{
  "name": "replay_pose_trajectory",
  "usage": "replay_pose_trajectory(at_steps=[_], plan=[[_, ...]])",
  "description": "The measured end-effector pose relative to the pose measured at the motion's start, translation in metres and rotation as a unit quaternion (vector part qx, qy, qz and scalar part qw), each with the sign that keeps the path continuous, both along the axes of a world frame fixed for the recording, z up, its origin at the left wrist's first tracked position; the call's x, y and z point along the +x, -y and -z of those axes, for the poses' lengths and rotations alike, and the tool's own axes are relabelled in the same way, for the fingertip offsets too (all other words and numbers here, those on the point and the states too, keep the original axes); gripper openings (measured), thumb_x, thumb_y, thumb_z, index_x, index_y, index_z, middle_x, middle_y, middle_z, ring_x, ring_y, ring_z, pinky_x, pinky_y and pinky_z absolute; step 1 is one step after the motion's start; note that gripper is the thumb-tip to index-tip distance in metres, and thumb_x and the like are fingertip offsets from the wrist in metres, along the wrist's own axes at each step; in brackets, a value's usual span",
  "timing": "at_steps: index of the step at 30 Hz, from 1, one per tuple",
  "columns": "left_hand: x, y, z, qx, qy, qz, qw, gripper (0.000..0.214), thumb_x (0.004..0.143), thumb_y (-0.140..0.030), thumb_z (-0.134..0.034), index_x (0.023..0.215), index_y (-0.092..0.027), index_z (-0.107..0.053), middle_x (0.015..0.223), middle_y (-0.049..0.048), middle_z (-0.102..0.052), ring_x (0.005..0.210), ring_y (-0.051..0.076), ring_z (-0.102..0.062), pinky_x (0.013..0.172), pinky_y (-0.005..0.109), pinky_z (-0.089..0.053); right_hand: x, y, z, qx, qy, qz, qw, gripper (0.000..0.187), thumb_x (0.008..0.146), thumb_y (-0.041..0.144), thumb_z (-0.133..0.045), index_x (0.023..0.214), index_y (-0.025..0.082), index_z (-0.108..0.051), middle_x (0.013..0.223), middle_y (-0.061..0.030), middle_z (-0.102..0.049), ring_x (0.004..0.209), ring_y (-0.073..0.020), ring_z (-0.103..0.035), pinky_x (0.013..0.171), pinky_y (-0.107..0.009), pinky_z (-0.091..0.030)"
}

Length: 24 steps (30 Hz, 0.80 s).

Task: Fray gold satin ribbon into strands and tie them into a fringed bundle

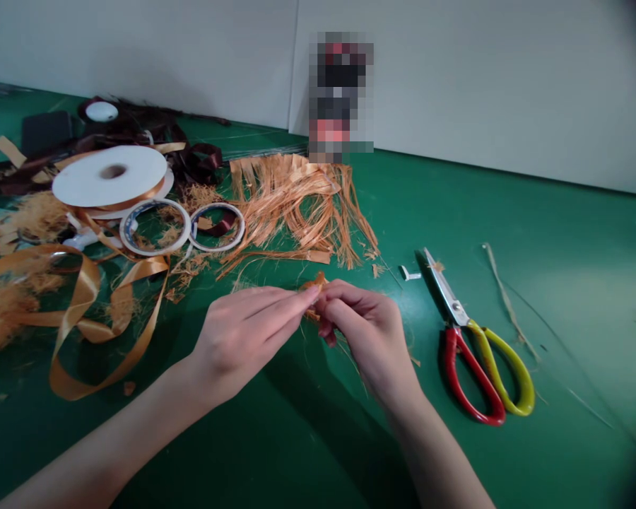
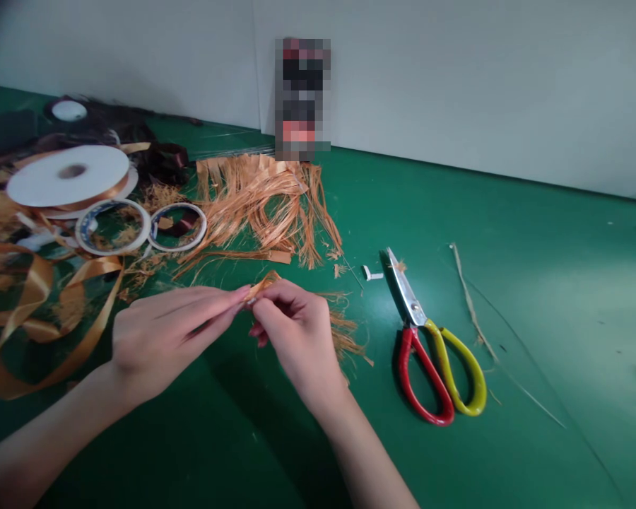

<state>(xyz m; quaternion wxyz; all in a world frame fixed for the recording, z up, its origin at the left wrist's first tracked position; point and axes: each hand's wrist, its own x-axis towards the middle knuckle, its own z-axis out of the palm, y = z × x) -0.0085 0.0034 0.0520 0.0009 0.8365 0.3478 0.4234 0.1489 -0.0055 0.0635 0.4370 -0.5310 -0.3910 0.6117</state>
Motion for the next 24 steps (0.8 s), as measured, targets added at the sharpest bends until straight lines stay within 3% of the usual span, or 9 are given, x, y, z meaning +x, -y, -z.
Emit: replay_pose_trajectory(at_steps=[13, 19, 24], plan=[[-0.0009, -0.0006, -0.0005, -0.005, -0.005, -0.007, 1.0, 0.015, 0.088, -0.008, -0.059, 0.096, -0.013, -0.071, 0.083, 0.0022, -0.078, 0.072, 0.011, -0.073, 0.072, 0.017, -0.06, 0.0007, -0.001, 0.0015, -0.001, -0.021, -0.004, 1.0, 0.014, 0.072, 0.013, -0.06, 0.059, 0.016, -0.066, 0.06, 0.0034, -0.056, 0.049, -0.0055, -0.052, 0.043, -0.017, -0.04], [0.0005, -0.0013, 0.0, 0.004, -0.009, -0.015, 1.0, 0.013, 0.088, -0.009, -0.06, 0.093, -0.013, -0.071, 0.08, 0.0016, -0.078, 0.069, 0.011, -0.073, 0.068, 0.017, -0.061, 0.0022, -0.0003, 0.0035, -0.02, -0.087, 0.002, 0.996, 0.018, 0.073, 0.015, -0.057, 0.062, 0.016, -0.071, 0.06, 0.0013, -0.058, 0.049, -0.0071, -0.053, 0.043, -0.018, -0.041], [0.0011, -0.0019, 0.001, 0.024, -0.003, -0.008, 1.0, 0.012, 0.087, -0.007, -0.06, 0.09, -0.011, -0.071, 0.078, 0.0022, -0.077, 0.068, 0.011, -0.073, 0.07, 0.017, -0.061, 0.0005, -0.002, -0.0003, -0.029, -0.074, 0.016, 0.997, 0.017, 0.069, 0.018, -0.061, 0.054, 0.015, -0.068, 0.055, 0.002, -0.056, 0.046, -0.0065, -0.052, 0.04, -0.018, -0.039]])
